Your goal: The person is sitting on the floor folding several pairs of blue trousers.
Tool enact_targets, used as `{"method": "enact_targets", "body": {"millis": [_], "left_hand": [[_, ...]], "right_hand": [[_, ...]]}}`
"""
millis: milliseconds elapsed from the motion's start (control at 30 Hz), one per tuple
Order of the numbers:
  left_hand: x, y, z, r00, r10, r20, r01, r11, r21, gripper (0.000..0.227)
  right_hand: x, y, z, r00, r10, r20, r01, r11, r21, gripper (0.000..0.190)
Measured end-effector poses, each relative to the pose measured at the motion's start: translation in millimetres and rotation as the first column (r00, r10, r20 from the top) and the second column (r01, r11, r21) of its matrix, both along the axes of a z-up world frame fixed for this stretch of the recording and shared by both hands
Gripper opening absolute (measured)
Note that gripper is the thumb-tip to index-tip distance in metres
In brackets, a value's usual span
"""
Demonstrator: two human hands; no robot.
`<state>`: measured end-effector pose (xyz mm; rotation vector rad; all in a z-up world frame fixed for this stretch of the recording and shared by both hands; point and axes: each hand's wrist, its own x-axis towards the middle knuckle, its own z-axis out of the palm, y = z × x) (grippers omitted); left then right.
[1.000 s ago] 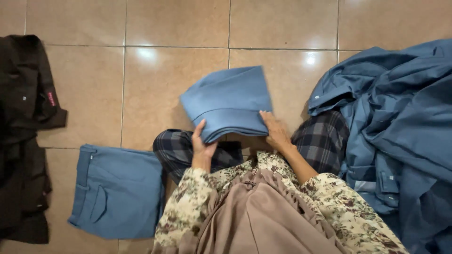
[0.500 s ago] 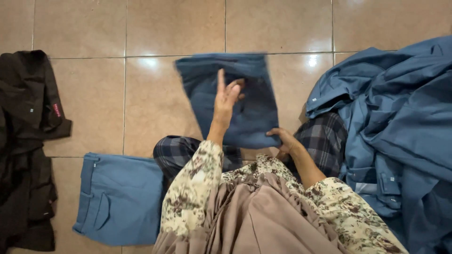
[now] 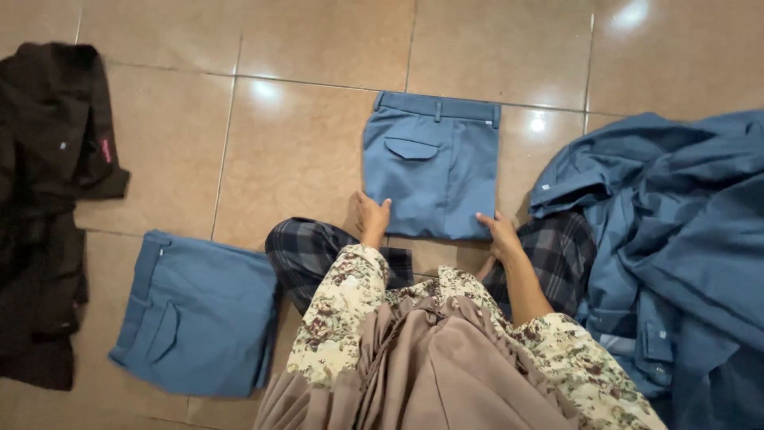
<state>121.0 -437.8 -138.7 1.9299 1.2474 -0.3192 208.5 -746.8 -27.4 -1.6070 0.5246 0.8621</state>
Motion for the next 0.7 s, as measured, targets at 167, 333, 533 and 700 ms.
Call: {"method": "enact_targets", "body": {"millis": [167, 333, 533, 700], "left_hand": [[12, -14, -59, 0.99, -0.025, 0.135, 0.02, 0.999, 0.042, 0.103], [45, -12, -24, 0.901, 0.221, 0.373, -0.08, 0.93, -0.36, 0.067], [51, 79, 162, 0.877, 0.115, 0.467, -0.069, 0.991, -0.115, 0.05], [-14, 225, 203, 0.768, 0.143, 0.624, -0.279, 0.952, 0.125, 0.056]], "right_hand": [[8, -4, -5, 0.997, 0.068, 0.034, -0.066, 0.997, -0.049, 0.091], [38, -12, -30, 0.965, 0.058, 0.257, -0.055, 0.998, -0.018, 0.051], [105, 72, 85, 0.887, 0.362, 0.289, -0.38, 0.925, 0.007, 0.02], [66, 230, 207, 0.785, 0.494, 0.374, -0.579, 0.799, 0.159, 0.018]]}}
